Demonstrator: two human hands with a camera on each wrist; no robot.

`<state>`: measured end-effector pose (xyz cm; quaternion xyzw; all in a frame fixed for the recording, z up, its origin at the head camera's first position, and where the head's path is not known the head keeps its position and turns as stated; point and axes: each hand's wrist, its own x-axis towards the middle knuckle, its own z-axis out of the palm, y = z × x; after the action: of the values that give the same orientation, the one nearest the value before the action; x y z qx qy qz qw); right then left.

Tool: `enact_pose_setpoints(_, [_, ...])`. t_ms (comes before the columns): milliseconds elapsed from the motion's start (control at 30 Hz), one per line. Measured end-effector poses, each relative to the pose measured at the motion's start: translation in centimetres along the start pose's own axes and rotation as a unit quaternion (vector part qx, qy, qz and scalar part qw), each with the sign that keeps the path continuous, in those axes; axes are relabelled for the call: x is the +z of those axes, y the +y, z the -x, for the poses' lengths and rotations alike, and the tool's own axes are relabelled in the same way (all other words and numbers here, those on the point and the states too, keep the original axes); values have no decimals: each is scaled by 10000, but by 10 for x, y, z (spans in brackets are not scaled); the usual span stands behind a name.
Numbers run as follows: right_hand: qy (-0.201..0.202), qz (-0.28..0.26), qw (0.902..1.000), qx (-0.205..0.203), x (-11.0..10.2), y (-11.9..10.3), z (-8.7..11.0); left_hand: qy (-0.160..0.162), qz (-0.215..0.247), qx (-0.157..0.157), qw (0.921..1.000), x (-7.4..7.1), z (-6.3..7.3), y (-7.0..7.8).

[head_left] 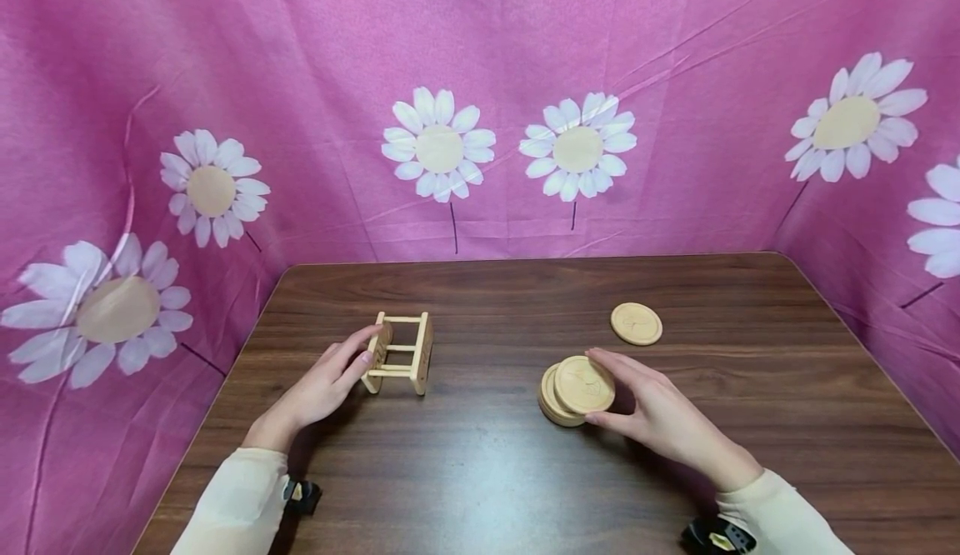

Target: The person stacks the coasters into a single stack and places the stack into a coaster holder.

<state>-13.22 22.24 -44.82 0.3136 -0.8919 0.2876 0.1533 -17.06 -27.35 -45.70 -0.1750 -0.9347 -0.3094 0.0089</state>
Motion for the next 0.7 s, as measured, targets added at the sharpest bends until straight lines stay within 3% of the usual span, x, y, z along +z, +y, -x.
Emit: enact_pose_setpoints(700, [-129,-11,9999,102,13,-5,-4,41,-2,101,9999,0,0,-1])
